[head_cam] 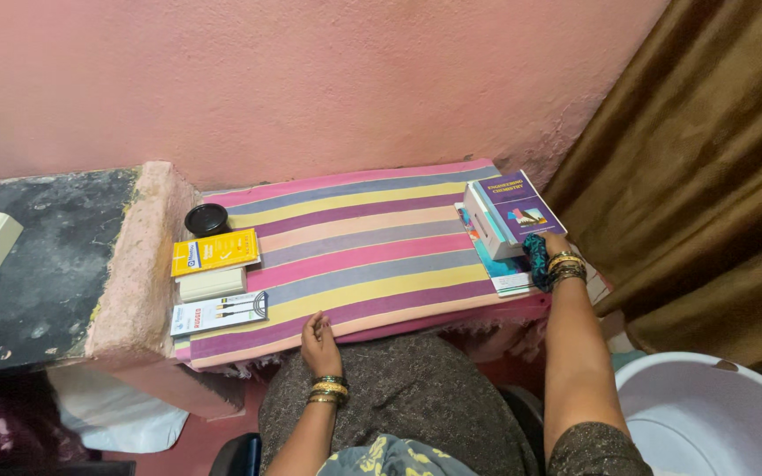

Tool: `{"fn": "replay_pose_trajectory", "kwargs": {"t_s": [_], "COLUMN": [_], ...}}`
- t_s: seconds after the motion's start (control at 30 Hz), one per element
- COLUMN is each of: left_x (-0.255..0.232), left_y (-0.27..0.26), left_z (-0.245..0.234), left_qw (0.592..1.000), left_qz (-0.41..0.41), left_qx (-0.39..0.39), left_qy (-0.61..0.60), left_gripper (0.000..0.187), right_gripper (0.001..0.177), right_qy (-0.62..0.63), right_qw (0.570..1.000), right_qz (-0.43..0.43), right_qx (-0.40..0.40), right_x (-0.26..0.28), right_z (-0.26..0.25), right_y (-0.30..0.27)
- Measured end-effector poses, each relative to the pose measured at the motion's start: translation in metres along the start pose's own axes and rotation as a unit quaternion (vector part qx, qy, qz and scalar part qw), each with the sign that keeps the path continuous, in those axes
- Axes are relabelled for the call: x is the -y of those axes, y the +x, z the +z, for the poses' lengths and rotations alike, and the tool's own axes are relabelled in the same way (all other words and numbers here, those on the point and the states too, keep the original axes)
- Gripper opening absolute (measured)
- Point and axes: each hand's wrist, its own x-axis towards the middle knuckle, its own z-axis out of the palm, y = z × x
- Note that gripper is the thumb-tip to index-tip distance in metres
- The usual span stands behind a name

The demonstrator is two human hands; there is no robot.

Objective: The person wipes the surfaces of several small items on a striped table using a blue patterned cloth. They handle a white box, a book, a small white package, and yellow packets one at a time, moving each to a stack on the right side of the table after wiping.

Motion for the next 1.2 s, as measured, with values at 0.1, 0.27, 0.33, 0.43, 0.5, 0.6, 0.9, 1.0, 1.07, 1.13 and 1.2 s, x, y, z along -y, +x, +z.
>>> {"fn": "replay_pose_trajectory", "kwargs": {"t_s": [0.1, 0.27, 0.33, 0.43, 0.5, 0.6, 0.9, 1.0, 1.07, 1.13, 1.2], "left_x": [0.000, -0.004, -0.006, -0.008, -0.006, -0.015, -0.061, -0.070, -0.083, -0.102, -0.114], "left_y": [-0.001, -0.002, -0.003, -0.001, -0.001, -0.004, 0.018, 0.057, 0.081, 0.103, 0.109], "left_z": [0.001, 0.000, -0.002, 0.003, -0.002, 0.005, -0.021, -0.042, -0.061, -0.085, -0.110], "left_qw": [1.000, 1.000, 1.000, 1.000, 0.999, 0.996, 0.977, 0.957, 0.924, 0.885, 0.820], "left_qz": [0.013, 0.014, -0.005, 0.016, 0.041, 0.069, 0.188, 0.223, 0.260, 0.210, 0.189], "left_qx": [0.004, 0.004, 0.012, -0.001, -0.015, -0.016, 0.003, -0.008, -0.008, 0.090, 0.178], "left_qy": [-0.015, 0.007, 0.011, 0.005, -0.012, -0.045, 0.096, 0.185, 0.279, 0.406, 0.510], "left_gripper": [0.026, 0.026, 0.027, 0.025, 0.026, 0.027, 0.026, 0.025, 0.028, 0.043, 0.058], "right_gripper": [0.039, 0.051, 0.058, 0.068, 0.070, 0.065, 0.048, 0.062, 0.058, 0.051, 0.048], "right_qy": [-0.050, -0.106, -0.203, -0.240, -0.164, -0.092, -0.230, -0.480, -0.498, -0.465, -0.451], "right_qw": [0.999, 0.993, 0.976, 0.967, 0.985, 0.992, 0.899, 0.795, 0.780, 0.792, 0.797], "right_qz": [0.011, -0.036, -0.054, -0.033, 0.003, -0.079, -0.368, -0.358, -0.367, -0.388, -0.394], "right_qx": [-0.018, -0.038, -0.061, -0.072, -0.056, 0.019, 0.060, 0.094, 0.091, 0.085, 0.075], "right_x": [0.004, 0.003, 0.003, 0.006, -0.007, -0.024, -0.041, -0.038, -0.040, -0.038, -0.049], "right_z": [-0.001, 0.002, -0.003, 0.002, 0.004, 0.042, 0.257, 0.289, 0.285, 0.284, 0.286], "right_y": [-0.003, 0.001, -0.001, -0.016, -0.034, -0.054, -0.143, -0.188, -0.199, -0.191, -0.188]}}
